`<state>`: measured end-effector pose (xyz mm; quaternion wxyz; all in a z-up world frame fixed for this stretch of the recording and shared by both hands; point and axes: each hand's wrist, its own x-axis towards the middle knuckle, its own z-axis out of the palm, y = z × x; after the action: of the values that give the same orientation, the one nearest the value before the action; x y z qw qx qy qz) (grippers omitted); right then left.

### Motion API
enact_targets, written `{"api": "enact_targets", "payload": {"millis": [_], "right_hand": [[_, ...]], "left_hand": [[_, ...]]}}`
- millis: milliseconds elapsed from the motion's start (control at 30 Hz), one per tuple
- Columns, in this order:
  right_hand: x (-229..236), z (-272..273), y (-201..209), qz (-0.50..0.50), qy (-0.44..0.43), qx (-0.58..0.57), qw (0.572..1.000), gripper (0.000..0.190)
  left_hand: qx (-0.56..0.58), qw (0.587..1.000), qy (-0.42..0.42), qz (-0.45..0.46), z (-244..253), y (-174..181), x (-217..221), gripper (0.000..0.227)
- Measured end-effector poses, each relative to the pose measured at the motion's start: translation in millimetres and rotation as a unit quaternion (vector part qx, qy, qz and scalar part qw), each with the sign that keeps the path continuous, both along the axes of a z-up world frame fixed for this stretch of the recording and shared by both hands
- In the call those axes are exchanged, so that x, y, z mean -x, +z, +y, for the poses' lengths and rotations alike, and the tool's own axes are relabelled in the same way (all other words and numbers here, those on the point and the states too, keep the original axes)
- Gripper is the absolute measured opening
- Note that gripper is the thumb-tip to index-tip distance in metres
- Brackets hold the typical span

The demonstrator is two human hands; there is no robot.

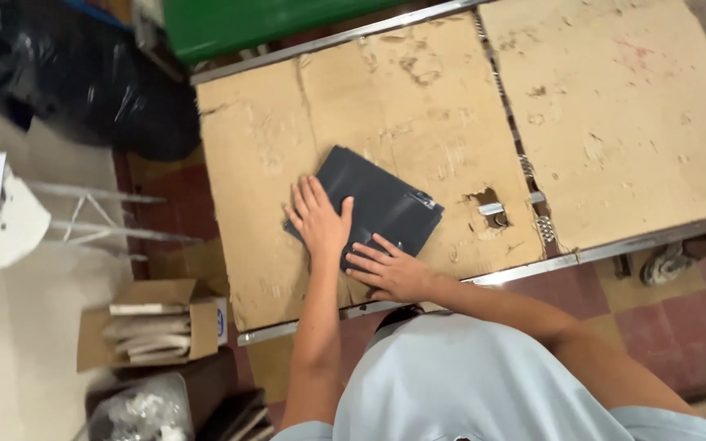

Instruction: The person repeatedly folds black plastic sheets on a wooden table and places them into a grey basket. The process involves unfolding, folding in half, and stacking the sheets.

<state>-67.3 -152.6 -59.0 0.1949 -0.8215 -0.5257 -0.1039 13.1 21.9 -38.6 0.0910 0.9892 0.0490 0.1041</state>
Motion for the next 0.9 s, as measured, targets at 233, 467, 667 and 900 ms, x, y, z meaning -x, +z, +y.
{"api": "enact_targets", "payload": {"millis": [233,467,667,900], "right_hand": [[-1.4,1.0,-14.0,0.010,-0.002,-0.061,0.998,0.064],[-1.0,-3.5,-16.8,0.122,-0.036,-0.137,0.982,0.069],[-19.3,-64.0,29.1,0.123,-0.281,-0.146,0.941,0.082],[-2.7,-147.3,48.3,0.315,-0.301,-0.213,0.875,0.073]], "left_hand": [[-0.045,0.995,0.011,0.089,20.6,-17.6,-50.1,0.071],[0.212,0.959,-0.023,0.187,48.6,-52.6,-102.5,0.073],[0.273,0.946,-0.107,0.141,33.8,-21.1,-78.2,0.038],[0.400,0.872,-0.271,0.079,-77.9,107.9,-16.2,0.033]]}}
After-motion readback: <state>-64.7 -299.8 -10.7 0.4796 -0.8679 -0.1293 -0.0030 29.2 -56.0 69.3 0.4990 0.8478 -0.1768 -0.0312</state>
